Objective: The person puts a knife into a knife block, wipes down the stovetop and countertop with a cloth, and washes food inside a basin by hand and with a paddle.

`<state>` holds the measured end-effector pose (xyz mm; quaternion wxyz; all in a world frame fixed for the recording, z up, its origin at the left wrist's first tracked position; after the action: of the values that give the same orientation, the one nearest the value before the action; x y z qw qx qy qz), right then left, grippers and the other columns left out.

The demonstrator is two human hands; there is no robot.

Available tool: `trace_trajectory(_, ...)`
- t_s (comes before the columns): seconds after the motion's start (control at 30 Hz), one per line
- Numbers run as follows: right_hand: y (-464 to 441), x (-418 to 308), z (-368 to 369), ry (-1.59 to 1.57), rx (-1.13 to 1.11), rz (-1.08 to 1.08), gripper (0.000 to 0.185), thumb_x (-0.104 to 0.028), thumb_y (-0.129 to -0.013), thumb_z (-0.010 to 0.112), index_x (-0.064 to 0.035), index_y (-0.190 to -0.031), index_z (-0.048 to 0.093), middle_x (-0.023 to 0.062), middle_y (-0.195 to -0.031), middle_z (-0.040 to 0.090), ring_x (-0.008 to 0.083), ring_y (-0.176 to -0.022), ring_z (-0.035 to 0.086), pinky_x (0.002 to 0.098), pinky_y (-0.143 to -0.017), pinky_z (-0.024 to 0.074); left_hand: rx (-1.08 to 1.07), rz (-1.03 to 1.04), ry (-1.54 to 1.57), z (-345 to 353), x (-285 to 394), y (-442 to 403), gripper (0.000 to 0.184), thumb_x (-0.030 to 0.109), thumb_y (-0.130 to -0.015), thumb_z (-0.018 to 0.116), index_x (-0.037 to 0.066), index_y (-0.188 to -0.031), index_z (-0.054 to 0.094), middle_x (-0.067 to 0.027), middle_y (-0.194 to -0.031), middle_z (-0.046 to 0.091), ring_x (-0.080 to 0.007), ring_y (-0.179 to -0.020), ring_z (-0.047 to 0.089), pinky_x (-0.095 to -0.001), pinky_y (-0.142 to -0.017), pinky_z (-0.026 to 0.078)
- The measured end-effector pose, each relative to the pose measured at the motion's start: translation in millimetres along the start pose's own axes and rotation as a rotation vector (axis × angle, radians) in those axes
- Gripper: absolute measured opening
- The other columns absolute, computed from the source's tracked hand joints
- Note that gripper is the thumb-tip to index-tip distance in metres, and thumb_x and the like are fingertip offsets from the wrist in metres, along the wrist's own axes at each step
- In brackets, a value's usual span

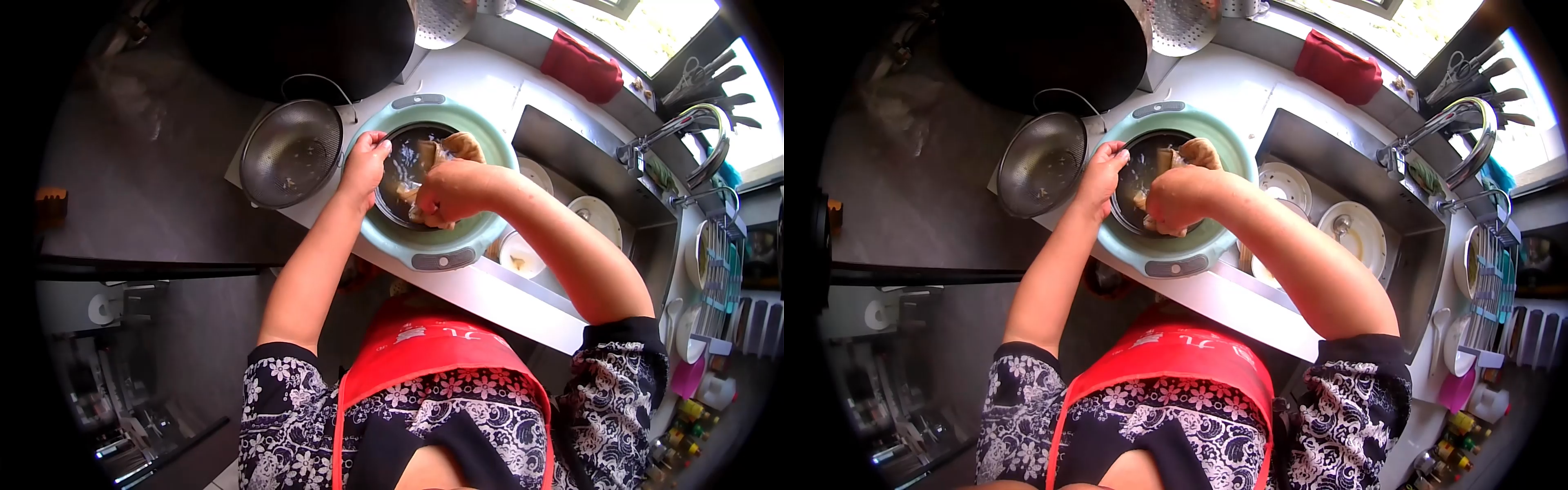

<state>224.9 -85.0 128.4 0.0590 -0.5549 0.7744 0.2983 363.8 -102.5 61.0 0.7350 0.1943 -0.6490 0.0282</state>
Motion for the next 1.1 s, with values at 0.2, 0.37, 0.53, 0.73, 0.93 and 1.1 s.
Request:
trace_trajectory(0.2,-22,-7,7,-0.634,0.049,0.103,0.009,-0.005,-0.066,0.060,-0.0091,-0.072,0.065,0.0075,-0.059,0.059,0.0168,-0.057,0.057,0.0304,-0.056,0.0457,0.020,-0.002,-0.007,-3,-1,-1,0.017,0.008,-0.089,0.050,0.003,-0.106,0.052,-0.0038,-0.097,0.055,-0.0126,-0.091,0.048,-0.0264,-0.084,0.039)
trace_trajectory(0.37,-43,15,4,-0.858,0.694,0.155,0.011,-0.008,-0.073,0.061,-0.0022,-0.083,0.061,0.0061,-0.065,0.061,0.0140,-0.057,0.059,0.0280,-0.050,0.0455,0.024,-0.038,0.176,-3,5,4,0.022,0.012,-0.087,0.052,0.002,-0.106,0.053,-0.0053,-0.099,0.056,-0.0147,-0.094,0.050,-0.0285,-0.086,0.040)
trace_trajectory(0.53,-33,3,13,-1.041,0.571,0.180,0.016,-0.012,-0.077,0.063,-0.0022,-0.089,0.060,0.0071,-0.072,0.063,0.0147,-0.061,0.059,0.0289,-0.055,0.0466,-0.051,-0.121,0.186,5,10,11,0.021,0.013,-0.090,0.048,0.002,-0.108,0.052,-0.0063,-0.100,0.056,-0.0152,-0.096,0.051,-0.0283,-0.088,0.040)
trace_trajectory(0.73,0,7,16,-0.626,0.245,-0.023,0.022,-0.014,-0.072,0.066,-0.0049,-0.090,0.060,0.0062,-0.078,0.061,0.0159,-0.075,0.057,0.0291,-0.071,0.0454,-0.089,-0.041,0.126,2,-2,-4,0.019,0.010,-0.091,0.047,0.003,-0.108,0.052,-0.0045,-0.100,0.056,-0.0126,-0.094,0.050,-0.0262,-0.087,0.040)
trace_trajectory(0.93,6,-4,22,-0.434,0.373,-0.033,0.025,-0.013,-0.063,0.067,-0.0045,-0.085,0.058,0.0120,-0.072,0.060,0.0258,-0.069,0.059,0.0350,-0.065,0.0458,-0.018,-0.017,-0.034,-4,4,6,0.025,0.008,-0.090,0.047,0.002,-0.114,0.049,-0.0075,-0.107,0.055,-0.0161,-0.101,0.051,-0.0289,-0.089,0.040)
trace_trajectory(1.1,12,-13,26,-0.464,0.662,0.041,0.011,-0.008,-0.064,0.060,-0.0050,-0.075,0.061,0.0157,-0.072,0.063,0.0338,-0.073,0.062,0.0414,-0.066,0.0487,-0.242,-0.199,0.020,-2,18,64,0.033,0.004,-0.088,0.047,-0.002,-0.120,0.042,-0.0130,-0.112,0.054,-0.0220,-0.105,0.053,-0.0339,-0.086,0.045)
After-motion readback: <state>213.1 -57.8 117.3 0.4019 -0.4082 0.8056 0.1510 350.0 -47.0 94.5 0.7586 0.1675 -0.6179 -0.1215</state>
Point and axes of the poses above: each hand's wrist, its own y-axis away from the middle knuckle, its own z-axis out of the palm, x = y × z, the point moved 6 cm from there along -y, towards the middle knuckle
